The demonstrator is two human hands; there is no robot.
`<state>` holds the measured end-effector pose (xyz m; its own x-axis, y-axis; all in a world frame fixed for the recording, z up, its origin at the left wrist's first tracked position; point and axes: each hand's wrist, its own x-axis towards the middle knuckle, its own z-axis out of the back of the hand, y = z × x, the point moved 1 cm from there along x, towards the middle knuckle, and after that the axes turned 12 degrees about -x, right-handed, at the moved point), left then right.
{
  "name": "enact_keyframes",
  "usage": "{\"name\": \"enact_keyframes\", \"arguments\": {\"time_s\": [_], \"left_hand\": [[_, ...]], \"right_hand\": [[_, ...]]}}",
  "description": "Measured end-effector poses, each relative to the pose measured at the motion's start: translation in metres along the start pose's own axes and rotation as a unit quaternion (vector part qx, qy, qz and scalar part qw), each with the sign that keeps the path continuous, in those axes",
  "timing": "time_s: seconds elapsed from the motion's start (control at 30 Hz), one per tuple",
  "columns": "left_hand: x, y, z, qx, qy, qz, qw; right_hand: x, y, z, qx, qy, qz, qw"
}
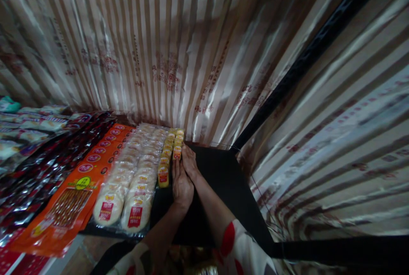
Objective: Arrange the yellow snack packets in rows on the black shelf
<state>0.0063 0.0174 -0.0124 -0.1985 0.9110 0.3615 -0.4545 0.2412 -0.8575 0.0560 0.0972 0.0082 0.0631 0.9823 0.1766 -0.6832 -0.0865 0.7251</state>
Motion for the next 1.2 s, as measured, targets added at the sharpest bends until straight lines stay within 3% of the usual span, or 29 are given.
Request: {"name": "enact_keyframes", "arguments": {"time_s": [0.4, 0.67, 0.97, 1.2], "left_hand": [[0.0, -0.007, 0.007, 0.003, 0.03, 0.014, 0.999], [0.001, -0.008, 0.009, 0.011, 0.016, 0.022, 1.0], [-0.008, -0.025, 0.019, 0.009, 0.043, -0.012, 0.999], [-0.05, -0.05, 0.043, 0.003, 0.091, -0.011, 0.996]], "right_hand": [[-0.001, 0.001, 0.0, 0.022, -0.011, 0.002, 1.0], [-0.011, -0.001, 0.007, 0.061, -0.063, -0.05, 0.995], [-0.058, -0.009, 0.034, 0.069, -0.08, -0.083, 0.991], [-0.111, 0.0, 0.041, 0.148, -0.071, -0.096, 0.982]]}}
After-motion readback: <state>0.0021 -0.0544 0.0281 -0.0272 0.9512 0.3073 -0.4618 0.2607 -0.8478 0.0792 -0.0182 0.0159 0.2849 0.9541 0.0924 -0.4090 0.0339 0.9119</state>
